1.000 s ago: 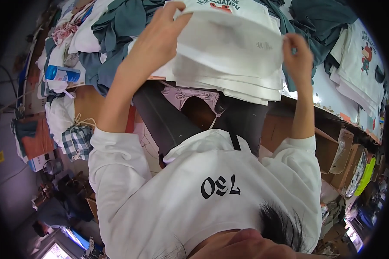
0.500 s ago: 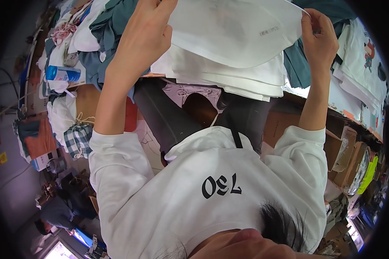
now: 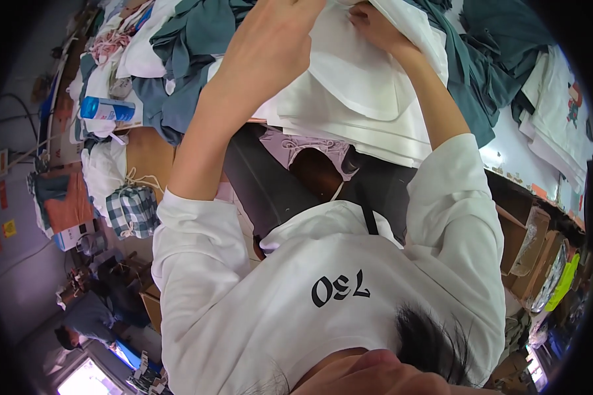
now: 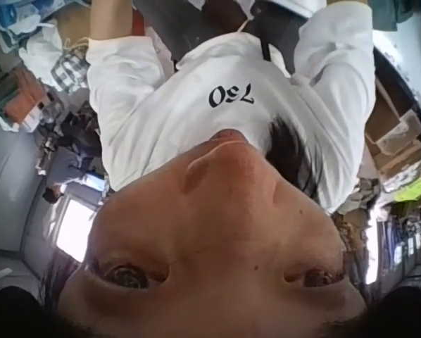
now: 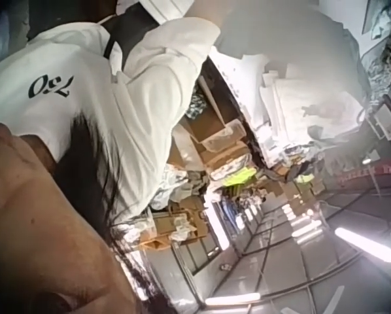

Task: Folding and stacking printed t-shirts in a factory environment.

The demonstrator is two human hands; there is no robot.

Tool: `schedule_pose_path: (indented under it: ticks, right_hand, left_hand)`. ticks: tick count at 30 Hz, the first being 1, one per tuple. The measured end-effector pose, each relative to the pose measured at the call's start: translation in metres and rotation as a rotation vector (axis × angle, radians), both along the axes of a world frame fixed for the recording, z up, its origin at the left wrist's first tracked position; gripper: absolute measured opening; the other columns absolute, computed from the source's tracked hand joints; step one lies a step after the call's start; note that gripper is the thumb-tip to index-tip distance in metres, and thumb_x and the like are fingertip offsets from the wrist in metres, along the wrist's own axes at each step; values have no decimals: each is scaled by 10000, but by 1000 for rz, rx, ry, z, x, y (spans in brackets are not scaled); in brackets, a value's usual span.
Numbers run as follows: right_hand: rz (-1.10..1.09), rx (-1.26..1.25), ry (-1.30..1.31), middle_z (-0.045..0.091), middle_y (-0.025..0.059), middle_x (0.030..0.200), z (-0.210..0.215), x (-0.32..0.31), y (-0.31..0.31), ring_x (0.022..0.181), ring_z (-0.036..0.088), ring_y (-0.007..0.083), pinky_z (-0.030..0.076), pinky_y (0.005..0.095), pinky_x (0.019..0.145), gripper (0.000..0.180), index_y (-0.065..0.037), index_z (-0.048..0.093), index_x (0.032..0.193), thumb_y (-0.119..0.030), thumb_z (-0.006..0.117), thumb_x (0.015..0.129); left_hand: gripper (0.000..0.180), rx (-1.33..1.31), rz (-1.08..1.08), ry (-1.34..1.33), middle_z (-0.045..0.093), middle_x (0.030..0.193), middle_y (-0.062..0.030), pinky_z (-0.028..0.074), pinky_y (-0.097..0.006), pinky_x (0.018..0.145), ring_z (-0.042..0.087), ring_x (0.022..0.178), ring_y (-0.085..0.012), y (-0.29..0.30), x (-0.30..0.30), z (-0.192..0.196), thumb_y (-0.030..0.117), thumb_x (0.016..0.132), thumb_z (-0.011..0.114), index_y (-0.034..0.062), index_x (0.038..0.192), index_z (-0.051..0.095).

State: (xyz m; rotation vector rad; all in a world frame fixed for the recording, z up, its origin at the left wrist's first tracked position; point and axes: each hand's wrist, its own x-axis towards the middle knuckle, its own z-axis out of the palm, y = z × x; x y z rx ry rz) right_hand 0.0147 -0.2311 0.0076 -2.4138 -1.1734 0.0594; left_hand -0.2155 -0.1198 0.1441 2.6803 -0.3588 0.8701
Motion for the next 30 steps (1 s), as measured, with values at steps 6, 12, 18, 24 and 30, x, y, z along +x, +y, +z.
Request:
schedule_pose_path:
  ticks: [6, 12, 18, 24, 30]
  right_hand:
    - [46, 272, -51, 640, 170, 1250, -1, -13, 7, 1194, 566, 351, 420, 441, 1039, 363, -109, 639, 1250, -249, 555, 926]
    - [81, 436, -43, 598, 201, 1313, 9, -27, 3, 1250, 532, 376, 433, 436, 1044, 380, -83, 621, 1276, -143, 519, 915]
    - [291, 480, 818, 666, 62, 902, -1, -94, -66, 832, 620, 132, 489, 283, 769, 204, -19, 656, 1062, -133, 495, 1011]
    - [582, -123, 631, 669, 116, 854, 16, -175, -111, 763, 645, 249, 503, 357, 721, 180, -29, 670, 978, -189, 591, 961]
    - [231, 302, 34, 624, 112, 860, -14, -161, -79, 744, 624, 317, 506, 387, 678, 83, -34, 636, 960, -98, 644, 908]
  left_hand:
    - [645, -48, 9, 49, 418, 1309, -291, 452, -441, 979, 479, 1184, -475, 2, -3, -1, -192, 687, 499, -62, 1318, 467]
    - [651, -177, -268, -236, 415, 1312, -294, 458, -450, 966, 485, 1171, -478, 21, 6, -32, -189, 688, 498, -56, 1324, 464]
    - [568, -138, -1, 158, 435, 1312, -287, 463, -442, 969, 515, 1159, -467, 4, -13, -7, -166, 734, 501, -62, 1291, 477]
    - [631, 37, 39, 230, 501, 1294, -122, 528, -420, 868, 576, 1056, -336, 6, -29, -46, -174, 672, 581, 8, 1276, 568]
    - [678, 124, 166, 374, 497, 1319, -108, 563, -413, 836, 591, 1046, -320, 27, -25, -113, -166, 703, 587, 48, 1345, 533]
